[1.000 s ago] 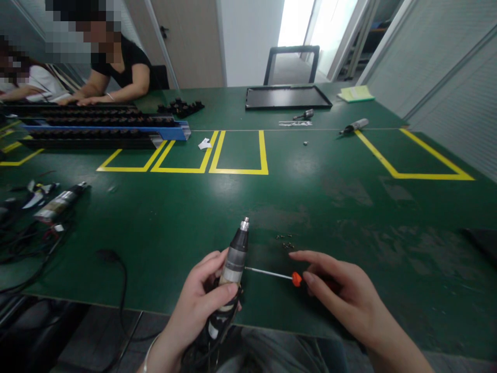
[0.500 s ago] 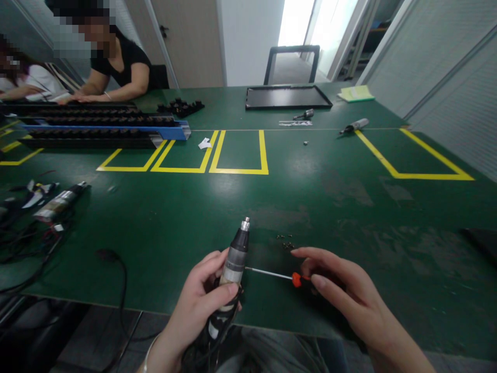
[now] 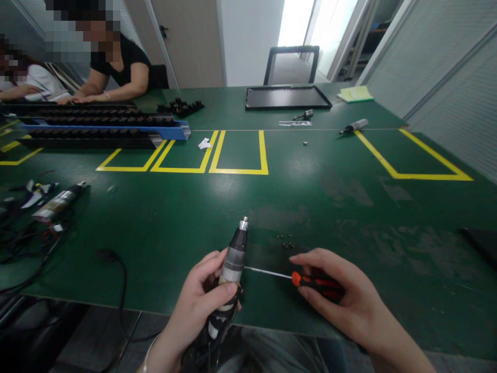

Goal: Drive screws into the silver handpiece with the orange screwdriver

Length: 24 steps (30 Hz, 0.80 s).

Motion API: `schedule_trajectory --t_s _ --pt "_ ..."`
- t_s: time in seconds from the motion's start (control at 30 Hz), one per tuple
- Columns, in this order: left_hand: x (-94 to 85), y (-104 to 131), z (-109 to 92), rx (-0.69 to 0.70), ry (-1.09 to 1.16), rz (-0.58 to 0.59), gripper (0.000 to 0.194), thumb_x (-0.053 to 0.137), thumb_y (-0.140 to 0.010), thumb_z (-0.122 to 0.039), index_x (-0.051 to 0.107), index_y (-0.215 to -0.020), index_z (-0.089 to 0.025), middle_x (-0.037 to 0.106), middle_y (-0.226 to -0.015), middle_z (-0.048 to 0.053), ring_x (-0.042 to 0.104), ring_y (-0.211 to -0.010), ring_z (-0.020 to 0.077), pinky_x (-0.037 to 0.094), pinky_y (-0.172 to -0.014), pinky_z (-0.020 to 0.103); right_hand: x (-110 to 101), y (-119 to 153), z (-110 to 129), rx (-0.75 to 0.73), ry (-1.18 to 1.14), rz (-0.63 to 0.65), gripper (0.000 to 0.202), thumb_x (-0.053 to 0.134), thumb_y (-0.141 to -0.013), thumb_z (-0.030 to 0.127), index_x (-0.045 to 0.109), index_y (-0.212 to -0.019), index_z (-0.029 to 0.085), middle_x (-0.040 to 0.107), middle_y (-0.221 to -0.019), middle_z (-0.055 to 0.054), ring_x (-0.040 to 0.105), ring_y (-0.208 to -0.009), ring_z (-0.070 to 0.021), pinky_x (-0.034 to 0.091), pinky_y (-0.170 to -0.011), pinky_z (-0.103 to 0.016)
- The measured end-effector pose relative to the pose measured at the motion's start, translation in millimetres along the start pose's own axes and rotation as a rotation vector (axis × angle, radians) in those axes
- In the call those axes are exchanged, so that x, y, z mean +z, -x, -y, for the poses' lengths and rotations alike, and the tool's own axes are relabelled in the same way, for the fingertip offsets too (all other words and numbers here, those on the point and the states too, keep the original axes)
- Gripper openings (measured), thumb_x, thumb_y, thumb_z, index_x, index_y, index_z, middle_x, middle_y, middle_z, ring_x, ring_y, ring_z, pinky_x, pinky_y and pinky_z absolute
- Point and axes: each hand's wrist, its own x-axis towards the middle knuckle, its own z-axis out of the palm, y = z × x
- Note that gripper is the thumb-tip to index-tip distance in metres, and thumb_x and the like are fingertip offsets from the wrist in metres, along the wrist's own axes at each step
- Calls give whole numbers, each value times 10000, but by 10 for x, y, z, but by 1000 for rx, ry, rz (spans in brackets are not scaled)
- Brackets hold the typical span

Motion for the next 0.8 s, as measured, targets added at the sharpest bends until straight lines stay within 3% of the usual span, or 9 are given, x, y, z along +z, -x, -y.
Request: schedule_trajectory --t_s 0.17,0.23,0.33,0.47,0.57,0.8 --pt "1 -3 -14 2 -5 1 388 850 -785 -317 801 -1167 -270 548 -887 1 635 -649 157 577 -531 254 -3 -7 -2 132 -86 66 292 580 -959 239 678 -1235 228 748 -858 -26 714 -702 -164 554 -603 -231" --pt "4 0 -20 0 -11 3 383 848 -789 -314 801 -1167 -276 545 -882 -2 634 -651 158 581 -538 259 6 -10 -11 185 -100 101 299 500 -1012 265 665 -1253 208 717 -720 3 658 -577 -145 512 -520 -221" --pt "5 5 -21 4 -7 3 375 850 -789 -315 805 -1160 -280 548 -881 -1 634 -657 162 580 -531 259 21 -3 -24 181 -66 100 263 565 -976 249 695 -1199 199 681 -665 19 619 -525 -136 478 -473 -216" --pt "3 1 -5 11 24 -9 381 858 -780 -319 809 -1155 -267 562 -884 5 643 -644 163 568 -513 248 29 16 -24 104 -32 -5 276 682 -870 178 722 -1139 228 721 -784 -2 702 -656 -155 546 -602 -229" --pt "1 -5 4 2 24 -10 388 858 -781 -318 806 -1162 -263 572 -885 4 655 -626 160 567 -518 251 28 13 -13 62 -12 -10 355 706 -829 134 718 -1162 256 725 -847 -3 721 -731 -166 563 -676 -245" --pt "6 13 6 -1 5 -18 389 859 -771 -317 809 -1150 -253 569 -896 11 639 -650 160 572 -518 249 -7 0 4 81 -66 92 364 635 -930 240 661 -1293 252 741 -904 -20 728 -769 -175 566 -668 -245"
